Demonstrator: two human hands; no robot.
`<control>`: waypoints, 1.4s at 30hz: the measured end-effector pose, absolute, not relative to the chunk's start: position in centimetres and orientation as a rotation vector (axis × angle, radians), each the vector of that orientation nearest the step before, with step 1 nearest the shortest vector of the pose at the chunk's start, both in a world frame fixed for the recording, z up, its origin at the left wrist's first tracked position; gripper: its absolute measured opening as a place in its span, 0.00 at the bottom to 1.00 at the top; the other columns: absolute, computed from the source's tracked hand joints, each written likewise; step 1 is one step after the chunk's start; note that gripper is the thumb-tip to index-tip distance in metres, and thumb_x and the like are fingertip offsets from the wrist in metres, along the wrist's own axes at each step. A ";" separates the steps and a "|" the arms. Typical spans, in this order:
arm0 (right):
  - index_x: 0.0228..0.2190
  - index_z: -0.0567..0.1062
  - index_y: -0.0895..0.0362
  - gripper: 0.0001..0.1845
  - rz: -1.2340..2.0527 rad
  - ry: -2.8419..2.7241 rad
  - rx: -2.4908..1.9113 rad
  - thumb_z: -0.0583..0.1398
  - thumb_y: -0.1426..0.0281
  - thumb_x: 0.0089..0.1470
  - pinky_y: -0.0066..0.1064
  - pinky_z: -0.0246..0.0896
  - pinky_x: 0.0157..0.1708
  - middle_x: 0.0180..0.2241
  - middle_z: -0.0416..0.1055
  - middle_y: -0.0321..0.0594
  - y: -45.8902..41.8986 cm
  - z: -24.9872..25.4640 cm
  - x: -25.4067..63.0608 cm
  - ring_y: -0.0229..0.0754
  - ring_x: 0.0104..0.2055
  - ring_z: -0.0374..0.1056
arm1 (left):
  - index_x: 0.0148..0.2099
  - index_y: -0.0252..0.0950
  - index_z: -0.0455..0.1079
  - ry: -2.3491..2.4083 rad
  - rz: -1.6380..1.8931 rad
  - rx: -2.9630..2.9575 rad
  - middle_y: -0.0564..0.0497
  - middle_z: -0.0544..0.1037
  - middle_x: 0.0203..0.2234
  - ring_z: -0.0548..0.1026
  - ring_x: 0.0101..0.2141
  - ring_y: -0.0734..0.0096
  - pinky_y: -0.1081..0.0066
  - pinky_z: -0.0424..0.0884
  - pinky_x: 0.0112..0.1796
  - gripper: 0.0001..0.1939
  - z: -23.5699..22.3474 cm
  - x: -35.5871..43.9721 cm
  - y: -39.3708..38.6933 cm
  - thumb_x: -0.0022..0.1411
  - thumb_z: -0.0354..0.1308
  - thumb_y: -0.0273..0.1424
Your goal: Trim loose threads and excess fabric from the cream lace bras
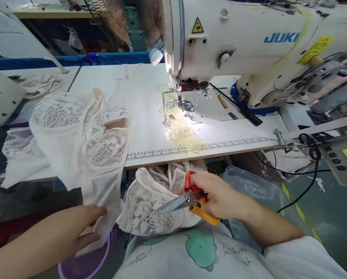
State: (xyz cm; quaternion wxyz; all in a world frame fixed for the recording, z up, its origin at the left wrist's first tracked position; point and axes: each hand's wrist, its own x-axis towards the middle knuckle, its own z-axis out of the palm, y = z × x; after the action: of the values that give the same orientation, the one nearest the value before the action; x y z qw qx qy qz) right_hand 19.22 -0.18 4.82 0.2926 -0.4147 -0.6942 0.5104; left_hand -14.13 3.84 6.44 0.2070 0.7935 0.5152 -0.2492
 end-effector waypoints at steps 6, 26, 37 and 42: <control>0.26 0.66 0.58 0.14 1.384 -1.895 -1.163 0.55 0.84 0.32 0.21 0.51 0.22 0.25 0.63 0.32 -1.3 5.4 18.9 0.32 0.25 0.56 | 0.55 0.44 0.61 1.286 0.014 2.221 0.47 0.72 0.49 0.72 0.47 0.60 0.64 0.69 0.44 0.19 8.2 -10.8 5.6 0.62 0.47 0.39; 0.23 0.63 0.58 0.12 1.463 -1.855 -1.227 0.53 0.84 0.31 0.22 0.48 0.22 0.24 0.60 0.32 -2.1 5.3 19.1 0.32 0.25 0.52 | 0.35 0.46 0.77 0.513 0.277 1.826 0.44 0.73 0.38 0.73 0.39 0.62 0.65 0.71 0.40 0.11 7.9 -8.5 8.8 0.61 0.53 0.37; 0.23 0.62 0.58 0.10 1.453 -1.808 -1.196 0.56 0.82 0.35 0.21 0.50 0.22 0.25 0.60 0.33 -2.9 4.8 19.2 0.32 0.25 0.53 | 0.27 0.38 0.66 0.607 0.144 1.785 0.47 0.75 0.31 0.72 0.33 0.66 0.69 0.69 0.34 0.07 8.8 -7.5 8.4 0.57 0.54 0.30; 0.24 0.63 0.57 0.12 1.415 -1.826 -1.183 0.54 0.84 0.34 0.22 0.50 0.22 0.24 0.61 0.32 -3.4 4.6 19.5 0.32 0.25 0.54 | 0.29 0.36 0.67 0.829 0.279 1.671 0.54 0.70 0.22 0.67 0.23 0.77 0.77 0.65 0.24 0.05 8.3 -7.1 7.4 0.55 0.57 0.31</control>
State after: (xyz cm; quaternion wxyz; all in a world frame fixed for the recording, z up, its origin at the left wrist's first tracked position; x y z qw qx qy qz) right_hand 19.53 -3.41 4.61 0.2697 -0.4390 -0.6773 0.5251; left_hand -7.06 7.43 8.26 0.5874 0.7170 0.3559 0.1195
